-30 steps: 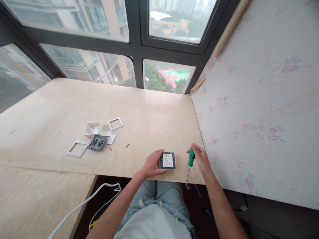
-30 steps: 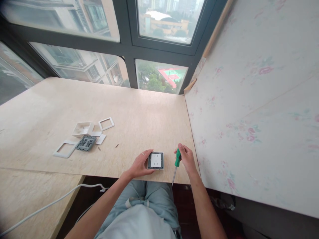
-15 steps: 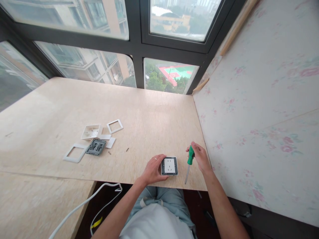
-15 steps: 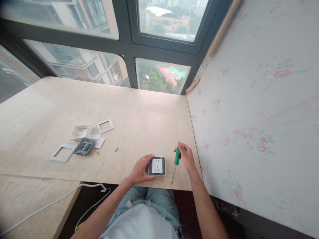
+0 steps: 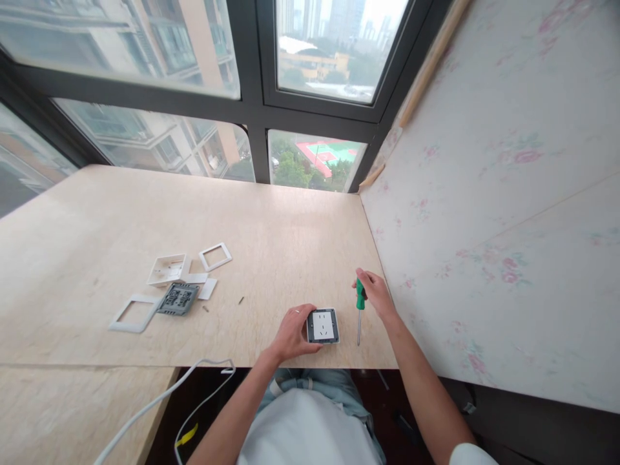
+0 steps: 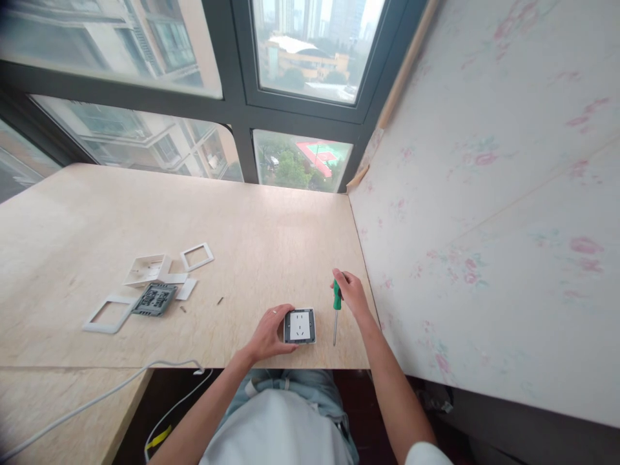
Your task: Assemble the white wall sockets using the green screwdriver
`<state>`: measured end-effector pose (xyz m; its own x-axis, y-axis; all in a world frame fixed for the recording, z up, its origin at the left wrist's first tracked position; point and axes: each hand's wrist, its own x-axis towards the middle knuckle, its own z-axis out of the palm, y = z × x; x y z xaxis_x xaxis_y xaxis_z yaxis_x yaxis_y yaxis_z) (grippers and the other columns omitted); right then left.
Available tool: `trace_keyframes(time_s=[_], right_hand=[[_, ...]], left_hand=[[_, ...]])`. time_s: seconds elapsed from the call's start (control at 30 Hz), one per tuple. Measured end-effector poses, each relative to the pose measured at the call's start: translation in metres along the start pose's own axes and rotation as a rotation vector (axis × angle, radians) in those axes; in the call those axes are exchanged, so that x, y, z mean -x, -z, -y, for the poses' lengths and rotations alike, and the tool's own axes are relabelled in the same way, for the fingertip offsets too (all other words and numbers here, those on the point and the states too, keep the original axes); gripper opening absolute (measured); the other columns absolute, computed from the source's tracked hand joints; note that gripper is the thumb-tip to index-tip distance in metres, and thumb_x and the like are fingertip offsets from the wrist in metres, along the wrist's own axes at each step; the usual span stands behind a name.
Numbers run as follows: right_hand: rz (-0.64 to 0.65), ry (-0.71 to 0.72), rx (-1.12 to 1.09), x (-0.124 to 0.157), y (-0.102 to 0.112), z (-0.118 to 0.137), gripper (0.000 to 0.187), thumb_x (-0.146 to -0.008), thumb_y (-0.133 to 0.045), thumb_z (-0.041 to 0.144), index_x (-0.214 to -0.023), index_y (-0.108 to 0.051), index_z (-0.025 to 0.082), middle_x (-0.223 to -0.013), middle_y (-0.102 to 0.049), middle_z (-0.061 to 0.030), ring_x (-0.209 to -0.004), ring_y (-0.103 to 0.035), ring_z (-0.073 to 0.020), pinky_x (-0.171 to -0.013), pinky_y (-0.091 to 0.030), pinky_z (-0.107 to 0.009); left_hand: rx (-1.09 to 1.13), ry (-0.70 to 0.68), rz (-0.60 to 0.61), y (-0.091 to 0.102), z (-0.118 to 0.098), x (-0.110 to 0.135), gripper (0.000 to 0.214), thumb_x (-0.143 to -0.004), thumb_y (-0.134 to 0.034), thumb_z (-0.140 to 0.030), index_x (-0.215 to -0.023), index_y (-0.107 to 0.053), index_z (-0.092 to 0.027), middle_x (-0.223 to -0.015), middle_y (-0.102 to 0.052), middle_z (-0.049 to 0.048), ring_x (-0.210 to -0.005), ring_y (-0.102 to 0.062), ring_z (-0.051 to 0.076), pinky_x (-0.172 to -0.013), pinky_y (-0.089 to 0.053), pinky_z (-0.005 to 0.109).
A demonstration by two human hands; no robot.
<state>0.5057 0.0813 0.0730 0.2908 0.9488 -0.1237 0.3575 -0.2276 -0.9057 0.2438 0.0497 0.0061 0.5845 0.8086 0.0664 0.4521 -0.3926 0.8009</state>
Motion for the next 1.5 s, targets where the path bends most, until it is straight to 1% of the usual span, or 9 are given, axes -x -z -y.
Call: trace_keyframes(time_s=[0.23, 0.4, 0.5, 0.63, 0.77, 0.97, 1.13, 1.27, 1.5], right_hand=[[0.084, 0.022, 0.287, -0.023, -0.001, -0.027, 0.063, -0.08, -0.046, 0.078, -0.053, -0.052, 0.02, -0.052, -0.06, -0.0022, -0.049, -0.055, -0.0141, -0.05, -0.037, -0.025], [0.137, 0.022, 0.508, -0.027, 0.001, -0.042, 0.062, -0.081, -0.048, 0.074, -0.047, -0.042, 0.022, -0.046, -0.05, 0.0013, -0.047, -0.046, -0.0138, -0.051, -0.03, -0.027], [0.153, 0.002, 0.622, -0.026, 0.004, -0.046, 0.06, -0.084, -0.047, 0.069, -0.048, -0.042, 0.022, -0.048, -0.051, 0.0005, -0.049, -0.047, -0.0144, -0.053, -0.029, -0.028], [0.13, -0.053, 0.761, -0.027, 0.013, -0.048, 0.055, -0.085, -0.049, 0.067, -0.057, -0.052, 0.021, -0.058, -0.061, -0.0038, -0.056, -0.055, -0.0172, -0.055, -0.031, -0.028], [0.112, -0.108, 0.878, -0.032, 0.022, -0.048, 0.053, -0.088, -0.047, 0.066, -0.071, -0.062, 0.018, -0.072, -0.069, -0.0102, -0.071, -0.064, -0.0219, -0.06, -0.035, -0.027], [0.121, -0.156, 0.983, -0.034, 0.022, -0.045, 0.055, -0.088, -0.046, 0.066, -0.092, -0.067, 0.016, -0.097, -0.072, -0.0174, -0.09, -0.067, -0.0266, -0.068, -0.041, -0.029], [0.128, -0.151, 1.014, -0.027, 0.018, -0.041, 0.054, -0.09, -0.045, 0.064, -0.1, -0.064, 0.014, -0.101, -0.07, -0.0187, -0.095, -0.067, -0.0287, -0.07, -0.042, -0.032], [0.129, -0.134, 1.016, -0.019, 0.019, -0.04, 0.048, -0.089, -0.05, 0.059, -0.103, -0.061, 0.015, -0.102, -0.07, -0.0169, -0.095, -0.066, -0.0283, -0.07, -0.042, -0.032], [0.124, -0.107, 1.015, 0.0, 0.023, -0.043, 0.037, -0.087, -0.058, 0.042, -0.112, -0.058, 0.015, -0.109, -0.068, -0.0157, -0.1, -0.066, -0.0262, -0.075, -0.044, -0.03]], left_hand=[[-0.022, -0.014, -0.015, -0.002, 0.0, 0.001, 0.082, -0.057, -0.084, -0.038, -0.128, -0.045, -0.026, -0.129, -0.058, 0.0094, -0.117, -0.055, 0.032, -0.102, -0.04, 0.046], [-0.027, -0.026, -0.017, -0.003, 0.002, 0.002, 0.086, -0.059, -0.085, -0.041, -0.132, -0.044, -0.025, -0.133, -0.056, 0.0108, -0.121, -0.054, 0.033, -0.104, -0.039, 0.047], [-0.028, -0.026, -0.017, -0.005, 0.006, 0.003, 0.089, -0.06, -0.085, -0.044, -0.135, -0.043, -0.024, -0.137, -0.054, 0.012, -0.124, -0.052, 0.034, -0.106, -0.039, 0.048], [-0.034, -0.021, -0.017, -0.006, 0.008, 0.004, 0.091, -0.062, -0.085, -0.048, -0.138, -0.041, -0.024, -0.141, -0.051, 0.0133, -0.128, -0.049, 0.035, -0.107, -0.038, 0.049], [-0.043, -0.026, -0.03, -0.006, 0.007, 0.005, 0.091, -0.063, -0.084, -0.051, -0.139, -0.042, -0.023, -0.141, -0.051, 0.0137, -0.128, -0.049, 0.034, -0.107, -0.039, 0.049], [-0.047, -0.029, -0.051, -0.01, 0.009, 0.009, 0.089, -0.065, -0.083, -0.05, -0.139, -0.042, -0.022, -0.143, -0.05, 0.0138, -0.13, -0.049, 0.034, -0.108, -0.039, 0.048], [-0.071, -0.02, -0.085, -0.015, 0.01, 0.013, 0.088, -0.068, -0.081, -0.049, -0.141, -0.04, -0.023, -0.143, -0.05, 0.0139, -0.132, -0.047, 0.034, -0.11, -0.038, 0.05], [-0.081, -0.025, -0.077, -0.015, 0.01, 0.014, 0.092, -0.067, -0.081, -0.049, -0.144, -0.038, -0.023, -0.146, -0.047, 0.0144, -0.134, -0.045, 0.034, -0.111, -0.037, 0.05], [-0.095, 0.007, -0.097, -0.017, 0.007, 0.015, 0.101, -0.069, -0.08, -0.048, -0.151, -0.027, -0.021, -0.155, -0.035, 0.0161, -0.142, -0.035, 0.033, -0.114, -0.035, 0.049]])
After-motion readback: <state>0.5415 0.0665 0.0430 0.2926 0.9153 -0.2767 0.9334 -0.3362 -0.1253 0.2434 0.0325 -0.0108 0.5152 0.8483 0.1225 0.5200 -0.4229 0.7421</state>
